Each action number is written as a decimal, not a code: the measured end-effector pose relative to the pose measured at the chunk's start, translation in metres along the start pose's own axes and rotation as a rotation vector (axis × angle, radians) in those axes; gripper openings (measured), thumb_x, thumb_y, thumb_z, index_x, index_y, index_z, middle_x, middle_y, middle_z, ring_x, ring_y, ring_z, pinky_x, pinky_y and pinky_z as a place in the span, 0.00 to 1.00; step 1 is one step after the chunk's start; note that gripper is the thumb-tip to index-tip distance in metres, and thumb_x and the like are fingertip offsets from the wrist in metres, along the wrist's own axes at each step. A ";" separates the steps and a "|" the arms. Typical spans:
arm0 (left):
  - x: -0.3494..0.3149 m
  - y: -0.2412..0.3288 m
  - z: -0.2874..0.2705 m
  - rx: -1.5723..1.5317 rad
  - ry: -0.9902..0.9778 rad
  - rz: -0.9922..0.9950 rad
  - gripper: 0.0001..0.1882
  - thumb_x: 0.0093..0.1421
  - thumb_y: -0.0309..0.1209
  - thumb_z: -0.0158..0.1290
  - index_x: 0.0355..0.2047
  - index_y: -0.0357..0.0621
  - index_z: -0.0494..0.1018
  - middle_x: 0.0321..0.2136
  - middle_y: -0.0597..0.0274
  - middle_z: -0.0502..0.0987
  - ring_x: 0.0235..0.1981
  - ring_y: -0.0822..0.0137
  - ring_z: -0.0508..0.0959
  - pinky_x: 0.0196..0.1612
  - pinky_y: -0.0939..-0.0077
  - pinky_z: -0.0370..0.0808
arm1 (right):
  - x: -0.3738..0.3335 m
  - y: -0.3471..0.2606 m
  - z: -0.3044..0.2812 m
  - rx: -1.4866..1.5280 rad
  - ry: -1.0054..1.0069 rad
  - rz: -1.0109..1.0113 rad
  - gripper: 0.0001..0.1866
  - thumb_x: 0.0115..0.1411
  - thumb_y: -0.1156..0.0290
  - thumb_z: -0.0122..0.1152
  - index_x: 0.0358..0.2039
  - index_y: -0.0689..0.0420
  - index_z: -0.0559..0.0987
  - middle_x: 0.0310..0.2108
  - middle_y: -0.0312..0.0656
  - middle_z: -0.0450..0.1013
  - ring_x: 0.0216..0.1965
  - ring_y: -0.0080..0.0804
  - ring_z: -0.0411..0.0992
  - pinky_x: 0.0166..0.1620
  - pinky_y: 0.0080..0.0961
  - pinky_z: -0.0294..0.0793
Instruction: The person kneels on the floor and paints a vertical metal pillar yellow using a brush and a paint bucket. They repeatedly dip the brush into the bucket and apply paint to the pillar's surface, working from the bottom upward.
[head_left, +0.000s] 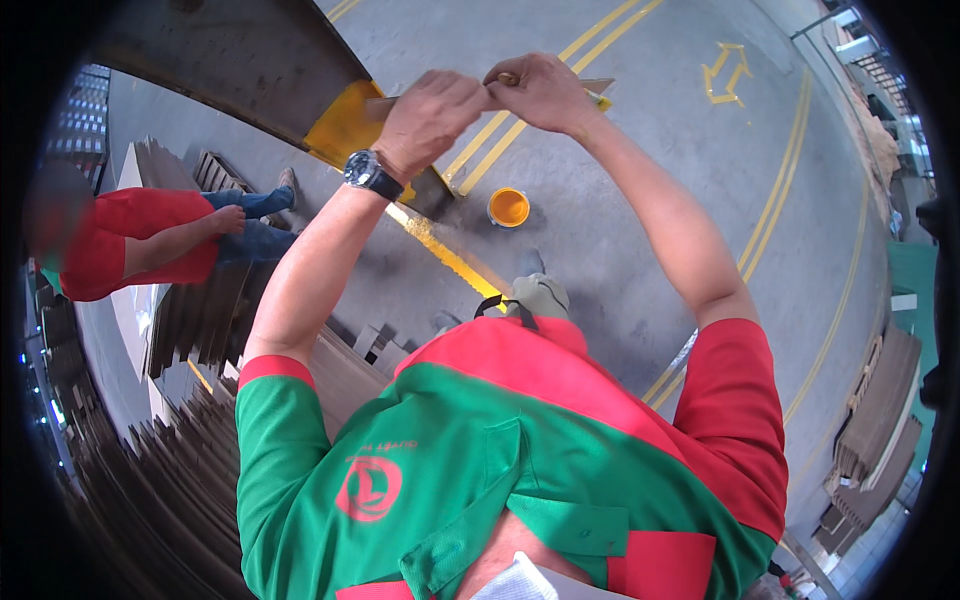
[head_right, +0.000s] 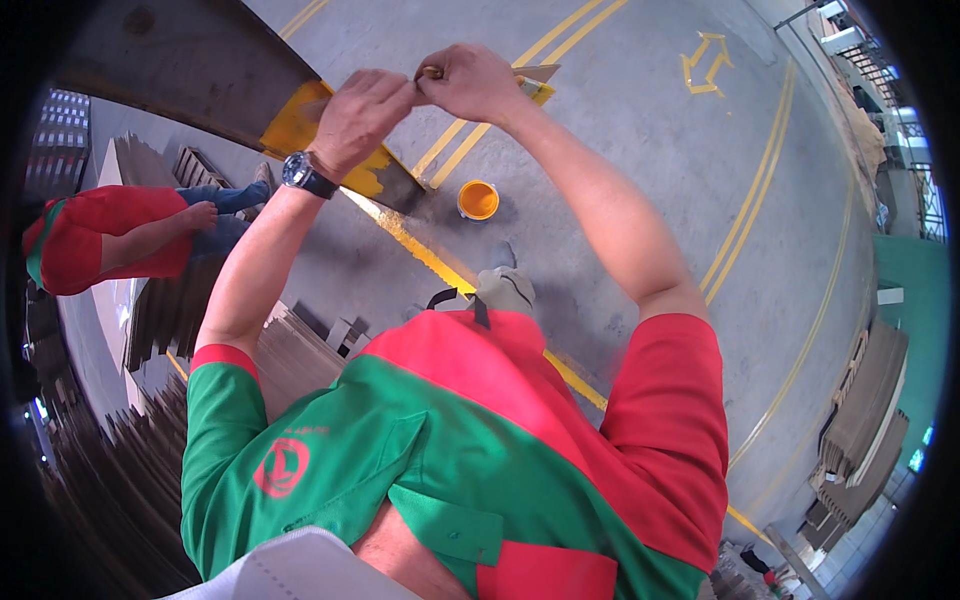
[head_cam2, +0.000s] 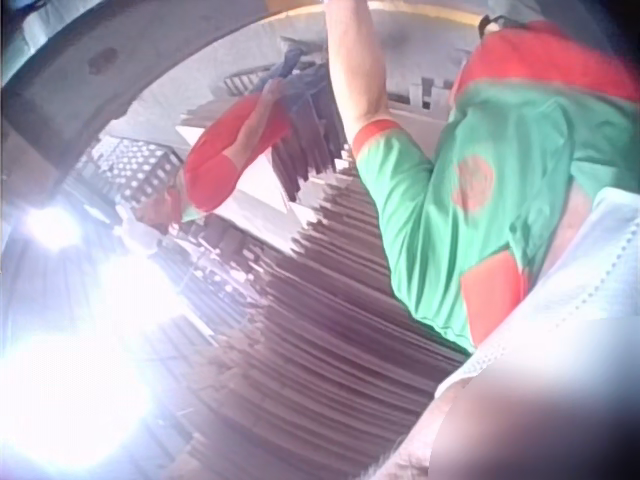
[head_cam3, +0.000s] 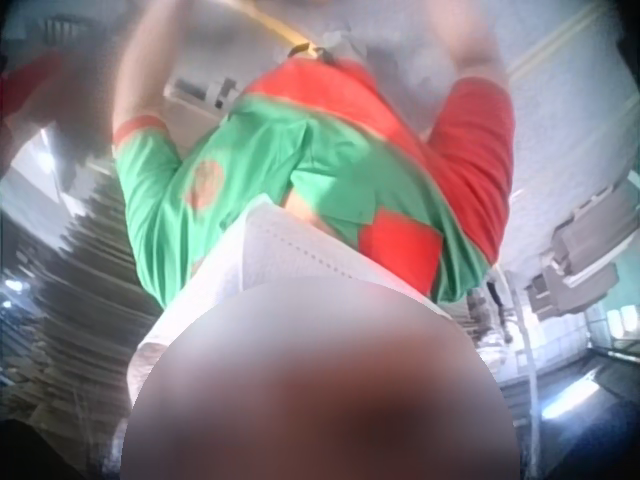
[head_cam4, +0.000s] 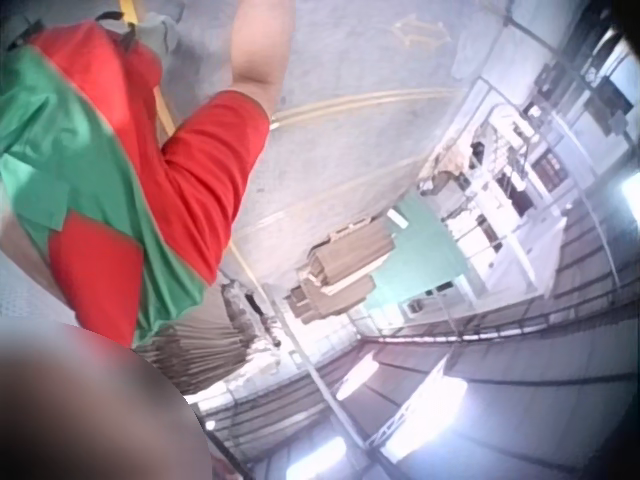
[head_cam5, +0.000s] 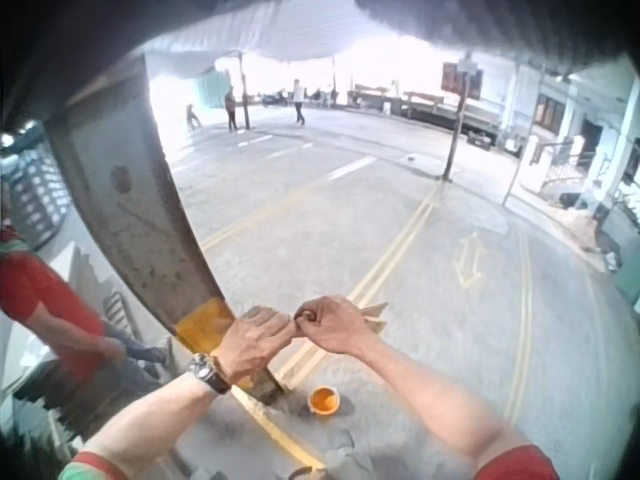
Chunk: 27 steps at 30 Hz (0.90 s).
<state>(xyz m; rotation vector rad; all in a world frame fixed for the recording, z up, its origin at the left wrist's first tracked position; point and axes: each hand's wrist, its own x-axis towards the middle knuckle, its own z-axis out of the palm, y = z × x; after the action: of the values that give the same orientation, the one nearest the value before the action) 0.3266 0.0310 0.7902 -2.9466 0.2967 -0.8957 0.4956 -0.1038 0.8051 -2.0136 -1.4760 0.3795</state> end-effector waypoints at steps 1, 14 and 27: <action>-0.001 0.002 0.002 0.025 -0.013 0.033 0.17 0.55 0.26 0.60 0.45 0.43 0.72 0.38 0.60 0.77 0.43 0.56 0.79 0.49 0.62 0.76 | -0.001 0.000 -0.002 0.016 -0.040 0.032 0.17 0.59 0.59 0.56 0.42 0.50 0.88 0.32 0.48 0.82 0.38 0.50 0.80 0.44 0.44 0.79; -0.016 0.010 -0.015 -0.504 -0.137 -0.583 0.14 0.64 0.33 0.58 0.46 0.39 0.80 0.39 0.50 0.82 0.38 0.50 0.82 0.42 0.64 0.77 | 0.009 -0.019 -0.002 -0.226 -0.227 -0.045 0.18 0.56 0.61 0.57 0.42 0.52 0.87 0.37 0.49 0.83 0.43 0.50 0.80 0.47 0.43 0.79; -0.017 0.010 -0.017 -0.389 -0.186 -0.619 0.15 0.63 0.37 0.60 0.34 0.34 0.79 0.32 0.46 0.81 0.35 0.43 0.78 0.39 0.53 0.74 | 0.010 -0.035 0.014 -0.290 -0.153 -0.087 0.15 0.58 0.61 0.58 0.39 0.52 0.87 0.37 0.49 0.82 0.42 0.50 0.80 0.46 0.46 0.78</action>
<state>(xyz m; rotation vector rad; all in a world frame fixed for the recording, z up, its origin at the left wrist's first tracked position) 0.3016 0.0248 0.7942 -3.5221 -0.5444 -0.6403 0.4650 -0.0835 0.8176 -2.1732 -1.7936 0.3026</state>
